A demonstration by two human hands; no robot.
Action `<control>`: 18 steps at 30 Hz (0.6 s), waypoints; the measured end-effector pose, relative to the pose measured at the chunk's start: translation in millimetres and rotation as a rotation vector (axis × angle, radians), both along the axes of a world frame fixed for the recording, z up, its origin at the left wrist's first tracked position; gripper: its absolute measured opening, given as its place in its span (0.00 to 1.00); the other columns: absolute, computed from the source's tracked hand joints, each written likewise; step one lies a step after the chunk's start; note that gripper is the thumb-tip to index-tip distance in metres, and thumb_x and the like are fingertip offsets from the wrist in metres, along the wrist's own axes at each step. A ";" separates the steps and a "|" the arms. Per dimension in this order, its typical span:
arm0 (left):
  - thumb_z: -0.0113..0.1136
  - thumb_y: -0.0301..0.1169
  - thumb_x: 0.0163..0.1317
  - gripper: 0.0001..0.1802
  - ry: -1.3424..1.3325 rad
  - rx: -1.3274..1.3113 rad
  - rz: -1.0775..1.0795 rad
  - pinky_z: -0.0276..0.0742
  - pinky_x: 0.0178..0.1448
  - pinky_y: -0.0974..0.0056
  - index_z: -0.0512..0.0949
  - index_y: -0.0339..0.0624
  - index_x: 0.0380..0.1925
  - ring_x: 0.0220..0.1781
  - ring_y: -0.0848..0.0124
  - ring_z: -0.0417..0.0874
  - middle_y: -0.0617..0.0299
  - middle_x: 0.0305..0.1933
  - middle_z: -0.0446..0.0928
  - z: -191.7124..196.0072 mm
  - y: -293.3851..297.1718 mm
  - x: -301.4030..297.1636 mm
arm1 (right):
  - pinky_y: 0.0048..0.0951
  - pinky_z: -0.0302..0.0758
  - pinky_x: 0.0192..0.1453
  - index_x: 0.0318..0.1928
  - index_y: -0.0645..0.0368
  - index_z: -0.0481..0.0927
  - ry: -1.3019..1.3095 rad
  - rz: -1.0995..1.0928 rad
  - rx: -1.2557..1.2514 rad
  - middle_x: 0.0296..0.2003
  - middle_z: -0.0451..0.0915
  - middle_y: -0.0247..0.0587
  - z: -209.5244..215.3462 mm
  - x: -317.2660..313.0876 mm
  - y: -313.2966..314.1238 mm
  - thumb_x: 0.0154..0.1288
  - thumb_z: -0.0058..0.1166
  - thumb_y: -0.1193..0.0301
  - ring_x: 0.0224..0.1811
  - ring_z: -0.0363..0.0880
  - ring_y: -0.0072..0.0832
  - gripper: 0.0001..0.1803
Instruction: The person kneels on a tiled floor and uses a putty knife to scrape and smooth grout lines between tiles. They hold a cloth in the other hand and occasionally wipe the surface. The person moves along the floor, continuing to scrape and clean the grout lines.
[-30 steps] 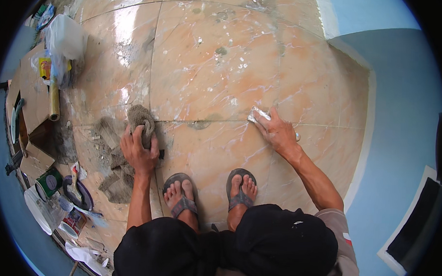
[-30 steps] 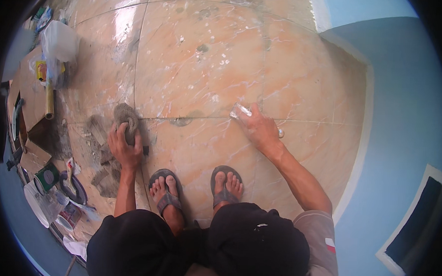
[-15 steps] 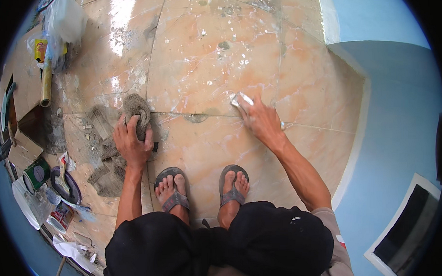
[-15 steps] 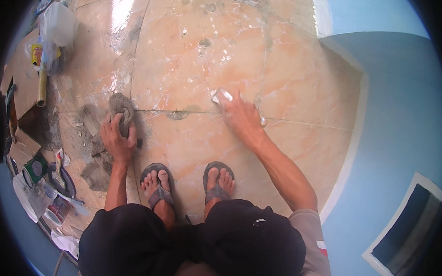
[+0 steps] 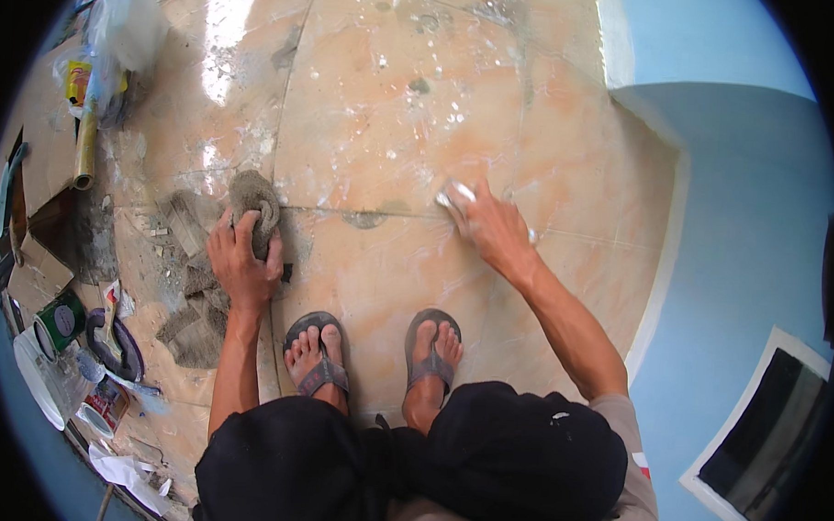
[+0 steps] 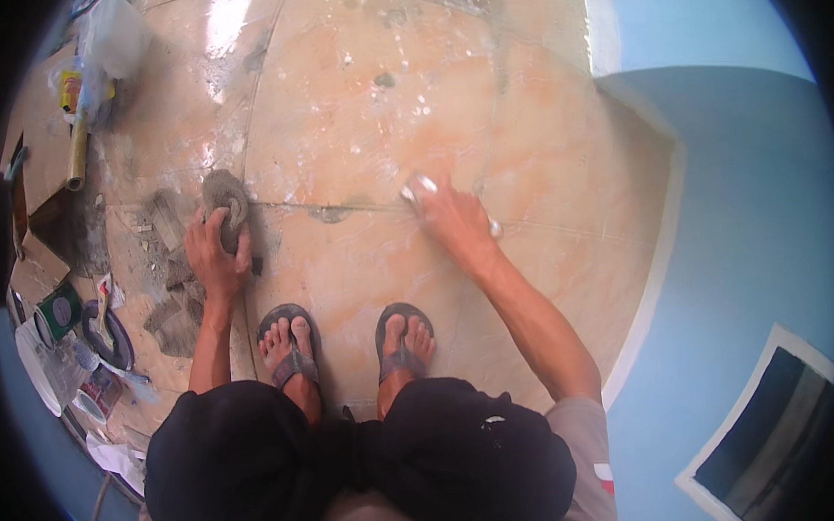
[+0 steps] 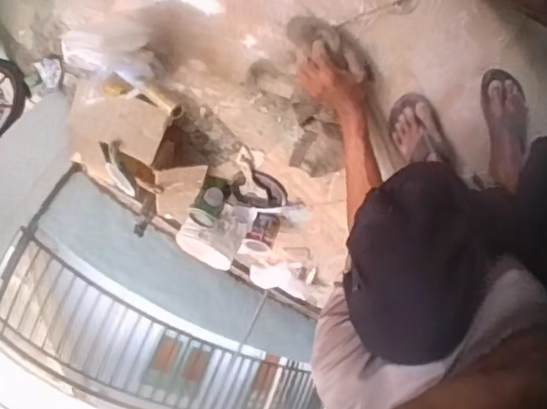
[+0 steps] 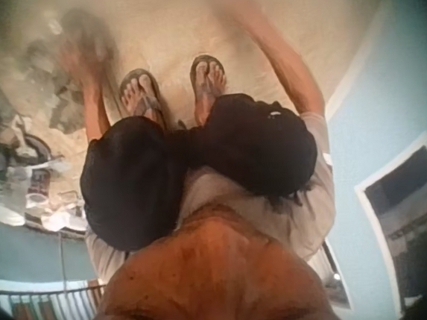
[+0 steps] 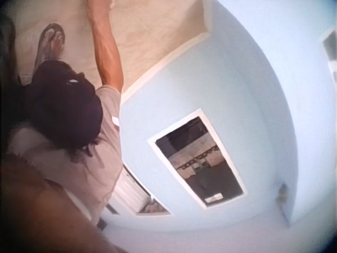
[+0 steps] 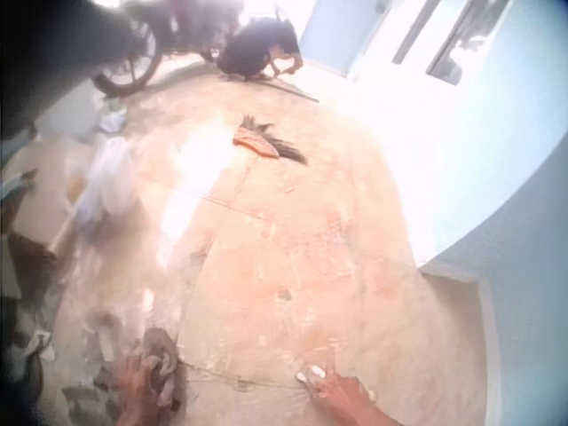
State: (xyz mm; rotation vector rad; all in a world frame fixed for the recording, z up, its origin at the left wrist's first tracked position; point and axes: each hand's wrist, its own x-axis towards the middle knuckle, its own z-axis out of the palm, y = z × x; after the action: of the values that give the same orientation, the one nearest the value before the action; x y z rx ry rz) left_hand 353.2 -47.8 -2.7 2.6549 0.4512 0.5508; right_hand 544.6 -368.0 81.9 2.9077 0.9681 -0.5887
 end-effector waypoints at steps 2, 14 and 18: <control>0.73 0.33 0.55 0.29 0.001 0.003 0.012 0.69 0.69 0.44 0.78 0.48 0.58 0.66 0.43 0.76 0.42 0.62 0.77 0.3 0.0 -0.7 | 0.52 0.85 0.35 0.58 0.55 0.80 -0.052 0.022 0.060 0.47 0.78 0.63 -7.7 -24.1 -25.5 0.74 0.51 0.71 0.33 0.87 0.59 0.15; 0.73 0.34 0.54 0.29 0.012 0.034 0.028 0.69 0.68 0.45 0.79 0.48 0.58 0.65 0.44 0.77 0.41 0.62 0.77 3.5 -2.8 2.1 | 0.52 0.85 0.37 0.59 0.56 0.81 -0.046 0.020 0.103 0.47 0.77 0.61 -15.1 -30.1 -29.1 0.73 0.51 0.71 0.35 0.87 0.58 0.17; 0.73 0.34 0.54 0.29 0.026 0.025 0.012 0.70 0.67 0.45 0.79 0.48 0.58 0.64 0.44 0.77 0.41 0.63 0.77 1.8 -5.5 1.3 | 0.51 0.85 0.39 0.62 0.53 0.81 -0.032 -0.029 0.011 0.48 0.77 0.62 -14.5 16.3 21.5 0.75 0.52 0.68 0.37 0.88 0.57 0.19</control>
State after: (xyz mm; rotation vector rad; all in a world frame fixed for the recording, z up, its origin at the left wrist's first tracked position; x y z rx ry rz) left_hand 354.6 -53.3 -0.9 2.6875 0.4710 0.5292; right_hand 560.9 -346.4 67.4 2.9362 0.9308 -0.5373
